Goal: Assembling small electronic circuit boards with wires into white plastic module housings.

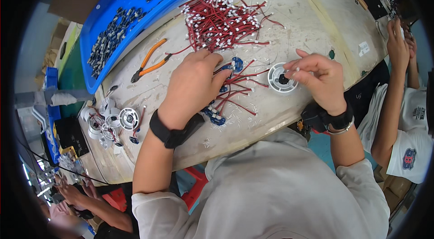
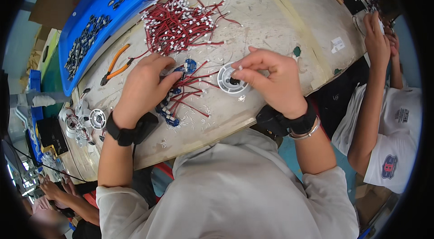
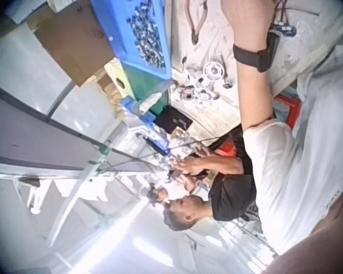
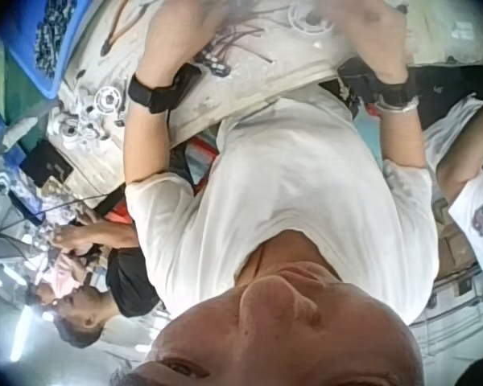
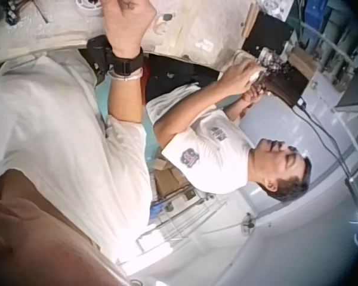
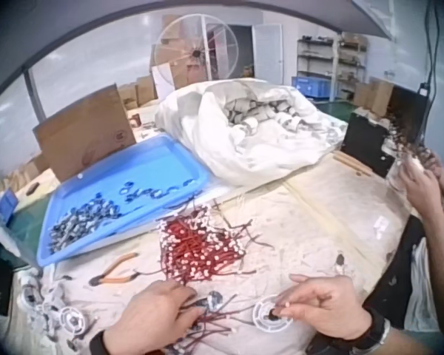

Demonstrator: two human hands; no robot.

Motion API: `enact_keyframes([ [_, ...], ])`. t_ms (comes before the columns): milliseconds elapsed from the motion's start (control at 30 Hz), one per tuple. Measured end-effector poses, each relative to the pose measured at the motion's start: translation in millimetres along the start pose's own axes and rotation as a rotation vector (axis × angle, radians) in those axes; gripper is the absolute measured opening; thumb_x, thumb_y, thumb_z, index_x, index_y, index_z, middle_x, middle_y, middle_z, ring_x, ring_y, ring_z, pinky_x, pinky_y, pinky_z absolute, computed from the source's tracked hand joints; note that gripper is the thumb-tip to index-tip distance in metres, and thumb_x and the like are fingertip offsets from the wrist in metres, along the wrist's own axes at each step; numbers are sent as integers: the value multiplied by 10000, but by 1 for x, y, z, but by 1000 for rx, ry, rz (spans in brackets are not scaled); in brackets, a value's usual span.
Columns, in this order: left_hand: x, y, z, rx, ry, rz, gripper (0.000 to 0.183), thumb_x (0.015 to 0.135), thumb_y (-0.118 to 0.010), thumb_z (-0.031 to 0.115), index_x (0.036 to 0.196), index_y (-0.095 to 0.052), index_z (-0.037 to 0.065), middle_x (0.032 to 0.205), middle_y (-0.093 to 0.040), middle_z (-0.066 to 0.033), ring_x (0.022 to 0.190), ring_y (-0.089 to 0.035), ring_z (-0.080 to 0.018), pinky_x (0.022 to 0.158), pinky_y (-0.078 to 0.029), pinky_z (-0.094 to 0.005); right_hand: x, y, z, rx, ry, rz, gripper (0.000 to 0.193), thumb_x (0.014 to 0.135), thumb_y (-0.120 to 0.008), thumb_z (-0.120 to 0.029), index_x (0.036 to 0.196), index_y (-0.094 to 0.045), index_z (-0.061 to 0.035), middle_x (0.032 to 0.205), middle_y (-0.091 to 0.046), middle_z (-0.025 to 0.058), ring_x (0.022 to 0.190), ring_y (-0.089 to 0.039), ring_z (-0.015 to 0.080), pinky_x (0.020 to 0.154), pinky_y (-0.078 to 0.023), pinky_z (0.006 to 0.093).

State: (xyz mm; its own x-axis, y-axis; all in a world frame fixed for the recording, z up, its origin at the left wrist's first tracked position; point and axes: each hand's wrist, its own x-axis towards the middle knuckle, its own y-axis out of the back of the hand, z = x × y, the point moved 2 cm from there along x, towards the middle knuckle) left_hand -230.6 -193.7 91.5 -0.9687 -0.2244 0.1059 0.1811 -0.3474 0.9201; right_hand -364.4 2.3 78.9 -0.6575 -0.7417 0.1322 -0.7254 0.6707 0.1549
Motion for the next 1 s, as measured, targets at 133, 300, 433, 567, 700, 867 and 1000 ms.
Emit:
enact_keyframes([
  [133, 6, -11, -12, -286, 6, -47, 126, 731, -627, 44, 803, -537, -7, 744, -541, -77, 685, -545, -172, 625, -445, -251, -7, 7, 6, -133, 56, -13, 40, 736, -636, -45, 757, -634, -12, 700, -630, 33, 648, -558, 95, 930, -366, 346],
  [300, -8, 14, -11, -379, 108, 30, 90, 772, -593, 8, 836, -534, -14, 799, -580, -55, 699, -565, -96, 645, -461, -235, -6, 7, 5, -110, 48, -50, 63, 754, -613, -23, 808, -623, 8, 744, -625, 57, 691, -556, 101, 802, -428, 281],
  [433, -19, 25, -5, -442, 150, 256, 133, 758, -595, -27, 885, -561, -14, 813, -591, -75, 733, -581, -127, 659, -469, -240, -7, 5, 7, -92, 82, -109, 104, 772, -587, -8, 872, -604, 19, 799, -609, 75, 726, -555, 116, 673, -437, 241],
  [567, -27, 38, 6, -137, -58, 430, 117, 718, -599, -46, 828, -608, -6, 816, -614, -107, 782, -590, -189, 708, -453, -273, -6, 0, 4, -88, 115, -73, 100, 769, -595, -25, 865, -605, 5, 795, -600, 78, 711, -547, 126, 628, -427, 235],
  [700, -51, 32, 24, -809, 109, 489, 106, 748, -589, -16, 848, -616, -42, 925, -603, -167, 868, -570, -215, 782, -439, -290, -7, -6, -9, -108, 132, -90, 84, 763, -600, -39, 839, -605, -6, 774, -592, 75, 688, -537, 133, 603, -414, 235],
  [867, -61, -6, 48, -1879, 238, 222, 292, 748, -553, -85, 1037, -526, -53, 1101, -529, -194, 1050, -513, -246, 900, -400, -341, -8, -35, -29, 0, 208, -196, 84, 738, -600, -28, 821, -602, -19, 738, -584, 73, 686, -537, 166, 611, -417, 260],
  [1000, -57, -11, 53, -1855, 208, 215, 320, 749, -510, -152, 1057, -514, -64, 1147, -502, -183, 1046, -516, -216, 891, -408, -306, -10, -43, -35, 40, 250, -243, 81, 728, -597, -30, 809, -593, -27, 729, -585, 66, 693, -538, 193, 631, -425, 286],
])
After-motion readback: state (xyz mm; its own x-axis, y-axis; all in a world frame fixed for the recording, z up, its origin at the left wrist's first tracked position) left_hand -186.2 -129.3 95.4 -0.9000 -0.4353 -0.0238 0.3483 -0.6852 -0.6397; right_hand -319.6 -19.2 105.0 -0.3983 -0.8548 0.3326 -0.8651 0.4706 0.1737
